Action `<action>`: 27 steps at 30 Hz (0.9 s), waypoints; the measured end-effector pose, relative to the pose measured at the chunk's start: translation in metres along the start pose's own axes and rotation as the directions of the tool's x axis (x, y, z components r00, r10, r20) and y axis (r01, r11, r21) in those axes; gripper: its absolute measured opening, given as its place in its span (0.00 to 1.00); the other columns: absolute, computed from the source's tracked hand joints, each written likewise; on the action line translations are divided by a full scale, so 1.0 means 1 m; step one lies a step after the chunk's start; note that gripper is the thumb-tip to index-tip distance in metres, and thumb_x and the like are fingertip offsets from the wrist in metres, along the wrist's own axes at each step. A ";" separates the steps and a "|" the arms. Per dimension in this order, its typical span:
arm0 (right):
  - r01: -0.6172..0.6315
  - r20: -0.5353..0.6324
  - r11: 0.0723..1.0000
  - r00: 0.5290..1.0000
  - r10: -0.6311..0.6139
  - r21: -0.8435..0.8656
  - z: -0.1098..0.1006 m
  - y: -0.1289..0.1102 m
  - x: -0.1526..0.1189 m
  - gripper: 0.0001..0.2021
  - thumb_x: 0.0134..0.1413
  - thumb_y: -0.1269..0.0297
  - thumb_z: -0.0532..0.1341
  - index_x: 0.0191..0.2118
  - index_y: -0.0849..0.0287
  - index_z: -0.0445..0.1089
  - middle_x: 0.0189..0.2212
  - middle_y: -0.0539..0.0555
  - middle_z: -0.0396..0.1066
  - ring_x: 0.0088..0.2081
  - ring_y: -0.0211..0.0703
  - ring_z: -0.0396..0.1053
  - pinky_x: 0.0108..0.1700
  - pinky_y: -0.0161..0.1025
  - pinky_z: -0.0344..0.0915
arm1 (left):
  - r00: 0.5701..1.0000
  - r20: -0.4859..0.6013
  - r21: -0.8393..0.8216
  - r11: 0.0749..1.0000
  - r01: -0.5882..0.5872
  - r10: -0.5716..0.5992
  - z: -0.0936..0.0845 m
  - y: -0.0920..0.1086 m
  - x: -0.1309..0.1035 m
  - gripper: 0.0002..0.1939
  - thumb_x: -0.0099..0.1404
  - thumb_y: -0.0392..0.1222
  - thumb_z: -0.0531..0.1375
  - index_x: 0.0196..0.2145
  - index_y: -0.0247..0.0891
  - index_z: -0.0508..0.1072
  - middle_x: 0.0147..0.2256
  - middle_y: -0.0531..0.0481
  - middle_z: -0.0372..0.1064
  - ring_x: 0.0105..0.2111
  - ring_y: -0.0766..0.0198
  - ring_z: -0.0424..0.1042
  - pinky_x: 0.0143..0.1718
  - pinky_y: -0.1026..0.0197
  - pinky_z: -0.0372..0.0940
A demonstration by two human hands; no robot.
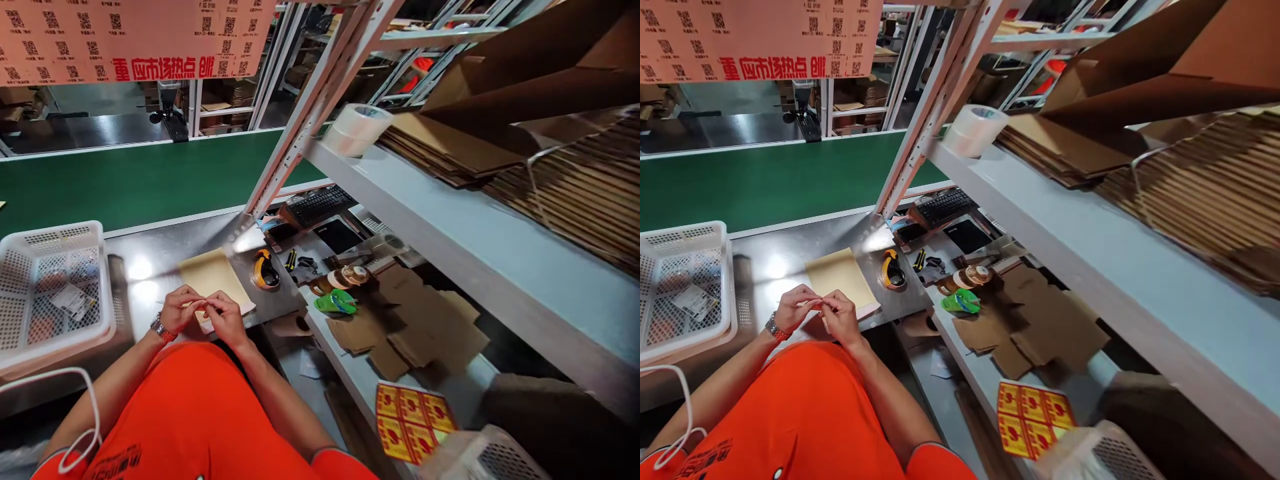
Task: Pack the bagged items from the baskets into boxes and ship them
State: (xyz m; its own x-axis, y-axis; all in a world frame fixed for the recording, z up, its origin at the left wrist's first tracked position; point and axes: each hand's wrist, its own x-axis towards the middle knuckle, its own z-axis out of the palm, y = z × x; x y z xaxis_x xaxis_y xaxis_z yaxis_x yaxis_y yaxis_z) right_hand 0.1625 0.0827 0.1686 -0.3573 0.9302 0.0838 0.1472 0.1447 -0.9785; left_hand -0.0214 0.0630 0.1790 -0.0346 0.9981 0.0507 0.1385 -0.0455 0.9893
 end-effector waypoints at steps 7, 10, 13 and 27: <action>-0.059 -0.105 0.998 0.993 0.062 0.035 -0.005 0.004 -0.006 0.20 0.67 0.43 0.65 0.39 0.54 0.84 0.37 0.56 0.74 0.32 0.41 0.73 0.30 0.36 0.73 | 0.999 0.041 0.021 1.000 0.019 -0.019 -0.008 -0.005 -0.002 0.04 0.63 0.45 0.73 0.34 0.44 0.87 0.36 0.42 0.76 0.39 0.54 0.72 0.47 0.53 0.68; -0.065 -0.146 0.997 0.987 0.072 0.048 -0.015 0.004 -0.004 0.22 0.65 0.40 0.65 0.38 0.54 0.84 0.37 0.55 0.74 0.32 0.40 0.72 0.29 0.35 0.72 | 0.997 0.040 0.022 0.997 0.069 -0.070 -0.015 -0.010 0.000 0.03 0.61 0.42 0.75 0.33 0.44 0.86 0.35 0.43 0.75 0.40 0.53 0.71 0.51 0.52 0.67; -0.063 -0.198 0.996 0.977 0.075 0.066 -0.028 0.003 -0.001 0.21 0.64 0.40 0.66 0.37 0.55 0.83 0.37 0.55 0.74 0.29 0.38 0.70 0.27 0.36 0.72 | 0.993 0.055 0.081 0.991 0.104 -0.108 -0.024 -0.022 0.001 0.03 0.61 0.40 0.74 0.32 0.44 0.84 0.35 0.43 0.73 0.41 0.54 0.70 0.52 0.54 0.66; -0.204 -0.511 0.898 0.763 0.396 0.391 -0.055 0.051 0.008 0.30 0.55 0.31 0.66 0.49 0.52 0.71 0.41 0.54 0.75 0.40 0.44 0.76 0.38 0.40 0.79 | 0.948 0.319 0.304 0.947 -0.104 0.001 0.007 -0.012 0.031 0.11 0.62 0.37 0.69 0.25 0.43 0.73 0.32 0.43 0.65 0.38 0.52 0.63 0.58 0.43 0.62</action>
State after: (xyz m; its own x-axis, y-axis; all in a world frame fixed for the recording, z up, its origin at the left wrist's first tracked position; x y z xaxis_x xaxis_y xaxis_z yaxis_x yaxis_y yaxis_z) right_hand 0.2179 0.1158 0.1297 0.2573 0.9394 -0.2266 -0.1553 -0.1913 -0.9692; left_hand -0.0171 0.0951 0.1681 0.2831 0.9591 0.0058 0.4360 -0.1341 0.8899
